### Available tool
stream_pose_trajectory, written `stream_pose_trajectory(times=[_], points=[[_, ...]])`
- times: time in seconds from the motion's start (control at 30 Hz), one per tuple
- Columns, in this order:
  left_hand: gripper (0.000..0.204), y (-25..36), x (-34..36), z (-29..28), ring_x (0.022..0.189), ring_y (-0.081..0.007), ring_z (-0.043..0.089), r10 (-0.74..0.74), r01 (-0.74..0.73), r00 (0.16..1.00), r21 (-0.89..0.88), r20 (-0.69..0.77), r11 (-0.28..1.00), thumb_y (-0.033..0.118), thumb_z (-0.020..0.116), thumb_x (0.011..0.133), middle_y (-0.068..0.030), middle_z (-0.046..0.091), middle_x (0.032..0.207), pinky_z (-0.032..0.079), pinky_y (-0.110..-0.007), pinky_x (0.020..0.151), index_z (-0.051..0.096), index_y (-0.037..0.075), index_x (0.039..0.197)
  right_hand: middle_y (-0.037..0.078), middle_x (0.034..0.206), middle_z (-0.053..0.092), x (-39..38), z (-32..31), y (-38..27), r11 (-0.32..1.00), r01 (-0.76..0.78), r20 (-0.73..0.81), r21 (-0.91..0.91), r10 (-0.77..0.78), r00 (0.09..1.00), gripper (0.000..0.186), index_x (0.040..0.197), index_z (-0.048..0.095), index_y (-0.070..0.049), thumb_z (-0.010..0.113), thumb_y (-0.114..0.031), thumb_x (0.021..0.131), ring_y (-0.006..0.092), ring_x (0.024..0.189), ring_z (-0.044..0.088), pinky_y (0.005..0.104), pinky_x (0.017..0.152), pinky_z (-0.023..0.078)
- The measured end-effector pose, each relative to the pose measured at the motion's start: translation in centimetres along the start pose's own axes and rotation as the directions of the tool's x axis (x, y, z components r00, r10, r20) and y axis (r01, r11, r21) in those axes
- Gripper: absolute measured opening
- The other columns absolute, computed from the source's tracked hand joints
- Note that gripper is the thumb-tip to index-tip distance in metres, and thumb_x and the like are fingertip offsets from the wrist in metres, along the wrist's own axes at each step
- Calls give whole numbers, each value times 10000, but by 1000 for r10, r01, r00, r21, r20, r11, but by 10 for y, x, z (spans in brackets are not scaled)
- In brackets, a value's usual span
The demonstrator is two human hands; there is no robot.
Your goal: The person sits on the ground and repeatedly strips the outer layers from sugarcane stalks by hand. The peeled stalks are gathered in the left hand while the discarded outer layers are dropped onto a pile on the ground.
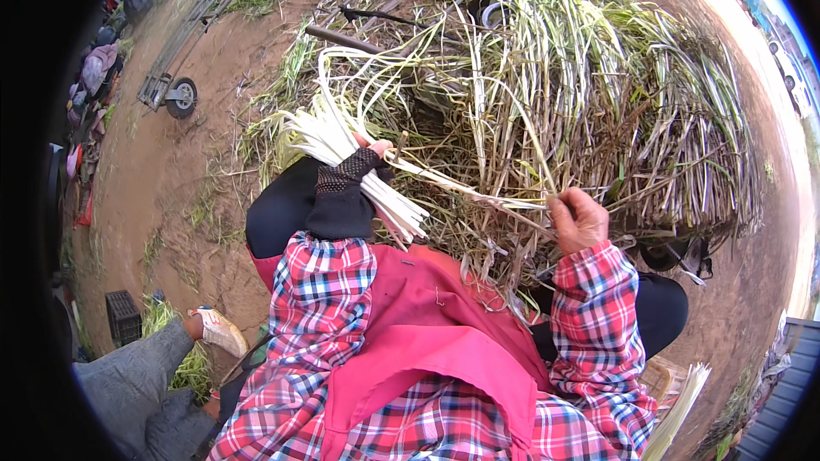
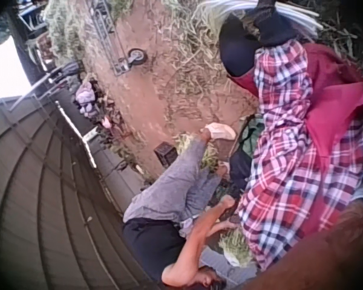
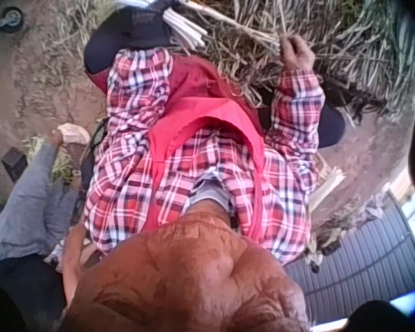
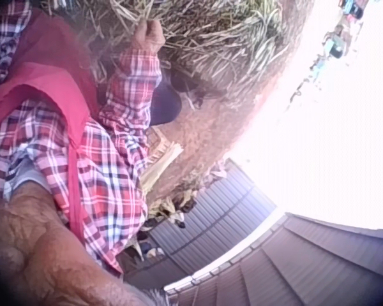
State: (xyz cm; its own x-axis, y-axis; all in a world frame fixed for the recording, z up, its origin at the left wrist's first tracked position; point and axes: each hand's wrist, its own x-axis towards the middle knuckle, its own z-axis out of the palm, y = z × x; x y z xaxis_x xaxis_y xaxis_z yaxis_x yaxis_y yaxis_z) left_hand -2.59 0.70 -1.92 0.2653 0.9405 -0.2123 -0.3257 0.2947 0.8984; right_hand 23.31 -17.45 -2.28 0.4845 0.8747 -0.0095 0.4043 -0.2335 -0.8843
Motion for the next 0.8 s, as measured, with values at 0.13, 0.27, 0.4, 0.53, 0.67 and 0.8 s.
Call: stream_pose_trajectory(times=[0.13,0.27,0.4,0.53,0.67,0.8], points=[[235,14,-3,-5,506,-135,526,-50,24,984,-155,-169,988,29,691,662,-21,518,647,452,-227,474,495,62,788,165,765,590,9,-113,4,253,-476,-405,-842,286,869,216,823,567,-58,501,-264,823,333,743,568,415,655,440],[253,4,-5,1,479,-116,499,27,-30,995,-31,-97,999,30,700,651,-15,508,646,447,-225,455,491,61,791,108,754,601,16,-77,-24,534,-221,-210,-816,83,974,370,930,528,-71,438,-419,842,259,700,588,378,619,464],[262,-10,1,2,487,-120,513,-13,16,999,59,-43,998,31,694,657,-20,516,649,450,-230,439,481,57,809,81,703,553,13,61,-79,527,556,329,-642,-466,821,402,866,515,-68,601,-432,719,235,635,565,348,612,432],[231,-13,2,-2,512,-110,513,-49,48,998,28,38,998,16,688,663,-16,513,647,436,-221,465,492,62,777,60,693,545,26,123,-112,509,613,489,-604,-370,790,172,778,485,-88,562,-235,733,240,656,570,347,613,423],[228,-9,0,0,515,-121,526,-80,83,995,-57,56,995,5,686,659,-30,526,650,442,-227,462,494,55,771,84,658,509,25,96,-99,662,651,436,-371,-495,751,106,715,488,-81,555,-157,746,274,590,541,380,513,440],[213,1,-2,-2,503,-140,537,7,-9,1000,-68,-29,998,1,676,666,-57,546,658,457,-242,451,504,42,783,101,621,491,17,33,-55,586,564,344,-582,-451,824,113,693,486,-55,565,-116,748,296,548,518,357,463,413]])
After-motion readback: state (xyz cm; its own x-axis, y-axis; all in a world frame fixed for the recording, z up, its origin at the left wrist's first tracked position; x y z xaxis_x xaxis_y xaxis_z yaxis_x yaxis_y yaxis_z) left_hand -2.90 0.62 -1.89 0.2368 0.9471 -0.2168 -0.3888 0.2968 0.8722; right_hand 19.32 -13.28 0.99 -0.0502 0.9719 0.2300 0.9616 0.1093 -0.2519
